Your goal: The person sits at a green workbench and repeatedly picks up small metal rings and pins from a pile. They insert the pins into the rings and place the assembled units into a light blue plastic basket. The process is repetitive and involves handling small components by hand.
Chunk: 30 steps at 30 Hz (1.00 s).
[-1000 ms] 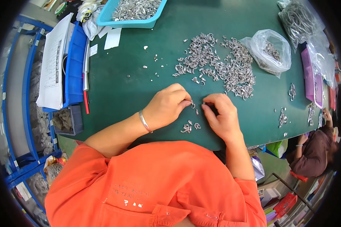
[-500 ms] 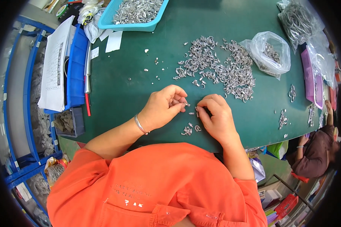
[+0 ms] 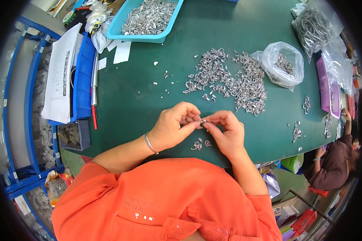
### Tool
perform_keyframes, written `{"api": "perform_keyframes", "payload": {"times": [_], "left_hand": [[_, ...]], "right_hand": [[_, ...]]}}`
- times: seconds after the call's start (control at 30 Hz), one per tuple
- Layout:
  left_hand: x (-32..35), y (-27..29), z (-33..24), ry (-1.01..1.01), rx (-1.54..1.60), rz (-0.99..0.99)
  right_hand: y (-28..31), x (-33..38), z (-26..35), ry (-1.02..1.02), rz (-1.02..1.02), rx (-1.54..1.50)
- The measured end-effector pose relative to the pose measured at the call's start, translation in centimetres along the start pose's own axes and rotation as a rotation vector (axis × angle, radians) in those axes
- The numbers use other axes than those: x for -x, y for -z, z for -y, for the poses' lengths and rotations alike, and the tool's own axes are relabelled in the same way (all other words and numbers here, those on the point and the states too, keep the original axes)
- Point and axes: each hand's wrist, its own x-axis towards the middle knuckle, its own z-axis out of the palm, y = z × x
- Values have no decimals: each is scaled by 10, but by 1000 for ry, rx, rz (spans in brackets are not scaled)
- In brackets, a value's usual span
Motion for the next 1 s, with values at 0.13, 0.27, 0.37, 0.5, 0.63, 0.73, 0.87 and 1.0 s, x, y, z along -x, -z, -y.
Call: {"api": "perform_keyframes", "payload": {"times": [0.13, 0.27, 0.37, 0.5, 0.63, 0.73, 0.87, 1.0], "left_hand": [[-2, 2, -7, 186, 231, 35], [-9, 10, -10, 333, 413, 142], [-8, 15, -11, 362, 459, 198], [-7, 12, -10, 350, 402, 213], [-6, 11, -9, 339, 391, 240], [-7, 12, -12, 355, 405, 269], [-7, 14, -18, 367, 390, 275], [-5, 22, -13, 153, -61, 171]], "right_hand": [[3, 2, 4, -164, 37, -172], [4, 4, 10, -270, 28, -353], [4, 7, 12, -277, 26, -409], [1, 13, 13, -153, -6, -212], [-2, 13, 20, 92, -45, 121], [-6, 14, 21, 131, -112, 108], [0, 14, 20, 81, -185, 136], [26, 4, 24, 206, -120, 425]]}}
